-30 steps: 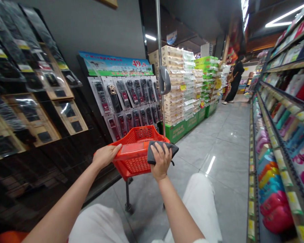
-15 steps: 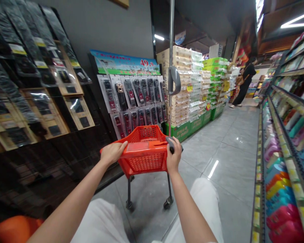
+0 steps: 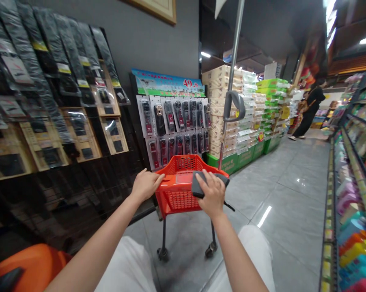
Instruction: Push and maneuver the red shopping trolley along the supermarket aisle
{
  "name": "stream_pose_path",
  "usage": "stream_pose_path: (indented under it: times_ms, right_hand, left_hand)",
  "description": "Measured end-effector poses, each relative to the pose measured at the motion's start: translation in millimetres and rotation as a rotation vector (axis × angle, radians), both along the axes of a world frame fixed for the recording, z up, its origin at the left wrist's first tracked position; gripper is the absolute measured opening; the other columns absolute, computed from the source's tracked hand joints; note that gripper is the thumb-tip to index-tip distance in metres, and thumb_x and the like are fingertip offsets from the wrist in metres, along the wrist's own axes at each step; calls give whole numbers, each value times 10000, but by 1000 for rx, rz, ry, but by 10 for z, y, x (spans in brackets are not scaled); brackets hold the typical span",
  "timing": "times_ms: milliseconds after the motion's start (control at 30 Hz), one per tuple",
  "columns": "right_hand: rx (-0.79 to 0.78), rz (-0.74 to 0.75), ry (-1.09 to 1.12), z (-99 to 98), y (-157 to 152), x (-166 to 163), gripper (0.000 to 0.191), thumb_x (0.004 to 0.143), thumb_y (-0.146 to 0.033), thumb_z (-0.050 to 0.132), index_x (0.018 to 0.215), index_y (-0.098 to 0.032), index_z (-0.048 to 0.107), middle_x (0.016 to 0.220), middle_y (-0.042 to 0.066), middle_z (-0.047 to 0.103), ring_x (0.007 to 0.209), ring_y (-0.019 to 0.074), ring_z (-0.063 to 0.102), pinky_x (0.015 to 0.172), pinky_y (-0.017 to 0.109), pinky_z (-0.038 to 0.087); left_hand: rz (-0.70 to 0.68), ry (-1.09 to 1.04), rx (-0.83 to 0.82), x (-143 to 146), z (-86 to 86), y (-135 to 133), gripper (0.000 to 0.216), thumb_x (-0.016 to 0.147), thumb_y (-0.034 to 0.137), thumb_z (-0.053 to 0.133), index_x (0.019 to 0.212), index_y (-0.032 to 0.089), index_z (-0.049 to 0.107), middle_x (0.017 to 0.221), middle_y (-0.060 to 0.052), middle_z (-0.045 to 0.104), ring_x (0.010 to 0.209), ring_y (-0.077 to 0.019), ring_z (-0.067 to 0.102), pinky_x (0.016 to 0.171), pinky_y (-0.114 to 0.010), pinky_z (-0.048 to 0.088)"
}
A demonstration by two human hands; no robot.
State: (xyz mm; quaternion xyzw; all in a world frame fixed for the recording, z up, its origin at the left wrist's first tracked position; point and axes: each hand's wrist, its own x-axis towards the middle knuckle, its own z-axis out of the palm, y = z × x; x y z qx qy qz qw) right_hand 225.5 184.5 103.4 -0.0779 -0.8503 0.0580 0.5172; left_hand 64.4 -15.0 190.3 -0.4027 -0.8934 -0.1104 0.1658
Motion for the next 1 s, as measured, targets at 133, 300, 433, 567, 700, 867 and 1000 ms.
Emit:
stream_pose_path:
  times_ms: [133, 300, 433, 567, 700, 867, 1000]
  right_hand:
    - [-83, -150, 160, -129, 249, 32, 492, 869, -351, 528, 1359, -316, 550, 1400, 74, 547, 1375, 350, 370, 1135, 669, 97]
    - [-97, -141, 209, -246, -389, -347, 480, 906, -381, 500, 1375, -282, 537, 1425, 95, 507, 1409, 348, 303, 1133, 662, 126]
    - [-69, -141, 146, -272, -958, -630, 461, 894, -358, 555, 1355, -343, 561, 1427, 68, 526, 1420, 343, 276, 1146, 636, 81]
    - [34, -68, 107, -305, -819, -554, 481, 898, -360, 536, 1379, -360, 534, 1411, 44, 555, 1396, 293, 343, 1177, 564, 85]
    - [-22, -125, 183, -283, -171, -256, 535, 908, -402, 464, 1420, -248, 488, 1420, 111, 532, 1404, 319, 344, 1159, 603, 155]
    - [-199, -223, 271, -207, 100, -152, 472, 931, -381, 419, 1359, -221, 539, 1356, 120, 572, 1409, 336, 332, 1147, 654, 143]
    - [-152, -132, 164, -229, -393, -345, 510, 905, -367, 485, 1400, -250, 506, 1442, 111, 497, 1437, 351, 270, 1150, 650, 122]
  left_hand:
    - [-50, -211, 236, -126, -144, -81, 641, 971, 445, 215, 696, 194, 737, 774, -67, 737, 830, -191, 690, 1045, -334, 400]
    - [-147, -315, 363, -94, -240, 47, 678, 946, 518, 185, 647, 200, 703, 771, -58, 732, 842, -204, 678, 1047, -352, 399]
    - [-144, -317, 400, -41, -213, 74, 752, 948, 560, 101, 646, 201, 688, 805, -74, 733, 858, -215, 659, 900, -342, 460]
    - [-160, -373, 425, -59, -190, 15, 835, 925, 614, 10, 608, 204, 664, 771, -80, 727, 828, -223, 652, 824, -341, 465]
    - [-145, -420, 486, -107, -201, -24, 854, 900, 666, 16, 609, 200, 669, 787, -87, 734, 846, -239, 653, 866, -363, 457]
    - [-221, -550, 501, -143, -222, -4, 903, 900, 674, -8, 590, 193, 690, 727, -80, 726, 855, -231, 640, 979, -364, 419]
    - [-272, -712, 521, -186, -234, 11, 983, 873, 721, -33, 679, 161, 751, 795, -99, 743, 873, -234, 644, 940, -362, 442]
